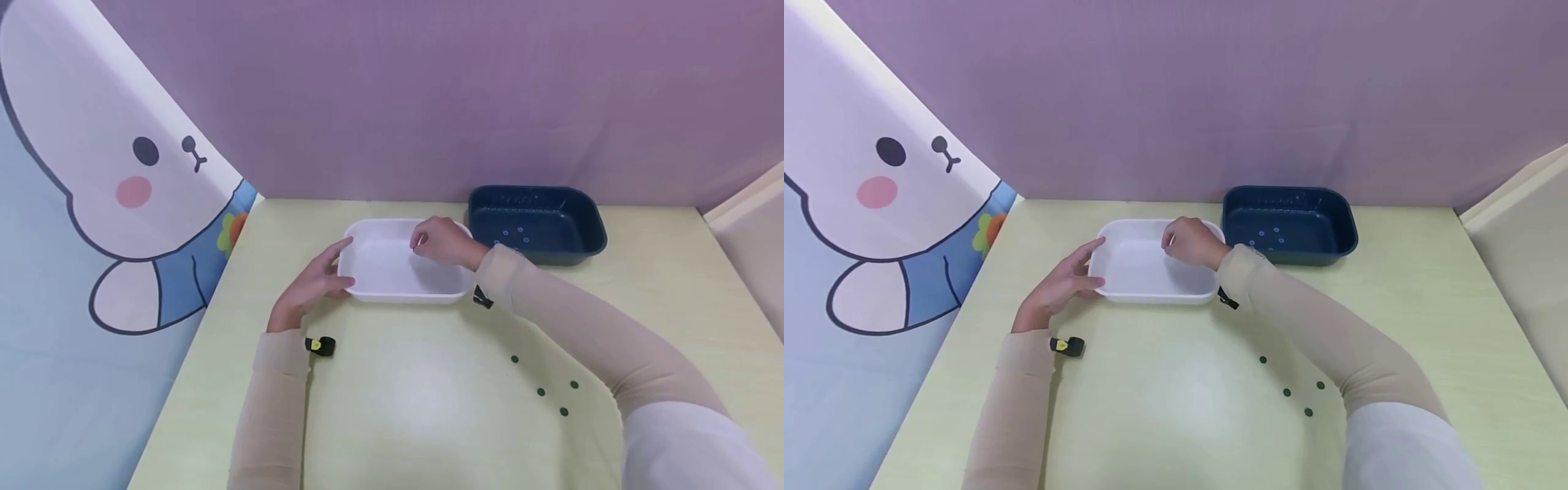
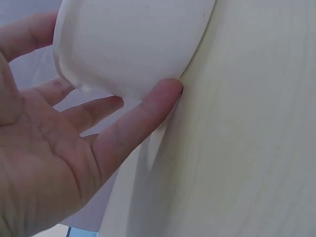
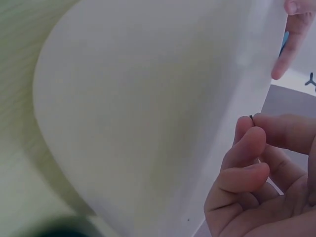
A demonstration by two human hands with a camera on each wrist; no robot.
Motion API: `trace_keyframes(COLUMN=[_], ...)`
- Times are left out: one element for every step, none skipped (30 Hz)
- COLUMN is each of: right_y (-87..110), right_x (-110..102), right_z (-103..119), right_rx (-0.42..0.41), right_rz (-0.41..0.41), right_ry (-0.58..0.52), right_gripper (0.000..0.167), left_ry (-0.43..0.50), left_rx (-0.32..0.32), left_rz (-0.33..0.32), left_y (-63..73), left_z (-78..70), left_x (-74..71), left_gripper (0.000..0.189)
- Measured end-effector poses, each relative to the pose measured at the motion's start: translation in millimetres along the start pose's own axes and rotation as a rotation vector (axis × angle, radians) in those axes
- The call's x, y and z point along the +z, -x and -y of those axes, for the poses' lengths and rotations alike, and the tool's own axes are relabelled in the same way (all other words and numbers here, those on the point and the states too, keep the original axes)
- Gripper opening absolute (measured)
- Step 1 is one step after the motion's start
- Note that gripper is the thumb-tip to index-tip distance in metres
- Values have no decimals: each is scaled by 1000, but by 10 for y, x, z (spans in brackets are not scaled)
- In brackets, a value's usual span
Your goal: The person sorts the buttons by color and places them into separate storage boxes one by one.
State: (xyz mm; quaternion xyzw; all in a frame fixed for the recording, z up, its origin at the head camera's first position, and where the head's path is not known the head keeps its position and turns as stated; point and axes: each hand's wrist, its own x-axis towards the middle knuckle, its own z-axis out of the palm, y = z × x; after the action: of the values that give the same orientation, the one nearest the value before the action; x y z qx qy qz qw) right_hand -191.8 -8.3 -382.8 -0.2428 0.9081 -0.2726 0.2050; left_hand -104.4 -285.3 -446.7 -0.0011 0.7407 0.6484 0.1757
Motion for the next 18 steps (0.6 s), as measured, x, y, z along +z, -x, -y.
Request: trace_keyframes(right_y=[-2, -2, -2, -2, -1, -3, -5, -4, -4, -7, -11, -13, -10, -9, -8, -9, -9, -7], right_x=[-9, -16, -21, -25, -24, -18, -8, 5, 22, 43, 65, 85, 99, 108, 113, 112, 103, 90], right_z=[0, 1, -2, -6, -11, -20, -28, -35, -45, -58, -70, -79, -81, -81, -79, -75, -65, -53], right_rx=[5, 11, 15, 17, 17, 16, 16, 12, 6, 0, -6, -11, -16, -23, -28, -34, -41, -47], right_rz=[1, 2, 1, 0, 0, 3, 4, 8, 12, 21, 29, 36, 40, 42, 39, 33, 25, 16], right_ry=[-2, -7, -12, -18, -29, -43, -58, -72, -86, -97, -108, -114, -119, -122, -122, -122, -121, -118], right_gripper=[13, 13, 13, 14, 14, 14, 13, 13, 13, 13, 13, 13, 13, 14, 14, 15, 15, 15], left_ry=[4, 5, 10, 15, 20, 25, 29, 33, 39, 43, 44, 45, 45, 43, 44, 45, 42, 39], left_rx=[5, 9, 13, 16, 19, 21, 20, 17, 13, 5, -3, -9, -11, -9, -9, -6, 3, 12], left_rz=[5, 10, 11, 13, 14, 15, 15, 14, 12, 13, 12, 11, 11, 12, 10, 8, 5, 4], left_y=[-6, -15, -22, -27, -30, -32, -30, -26, -17, -7, 4, 14, 24, 31, 35, 34, 31, 26], left_z=[-9, -11, -14, -15, -15, -9, -3, 6, 14, 25, 36, 46, 54, 61, 62, 61, 56, 48], left_x=[1, -1, 1, 2, 3, 2, 2, 3, 7, 8, 9, 10, 11, 9, 10, 8, 4, -1], left_gripper=[89, 90, 91, 91, 92, 92, 92, 92, 92, 92, 92, 92, 92, 92, 92, 92, 92, 91])
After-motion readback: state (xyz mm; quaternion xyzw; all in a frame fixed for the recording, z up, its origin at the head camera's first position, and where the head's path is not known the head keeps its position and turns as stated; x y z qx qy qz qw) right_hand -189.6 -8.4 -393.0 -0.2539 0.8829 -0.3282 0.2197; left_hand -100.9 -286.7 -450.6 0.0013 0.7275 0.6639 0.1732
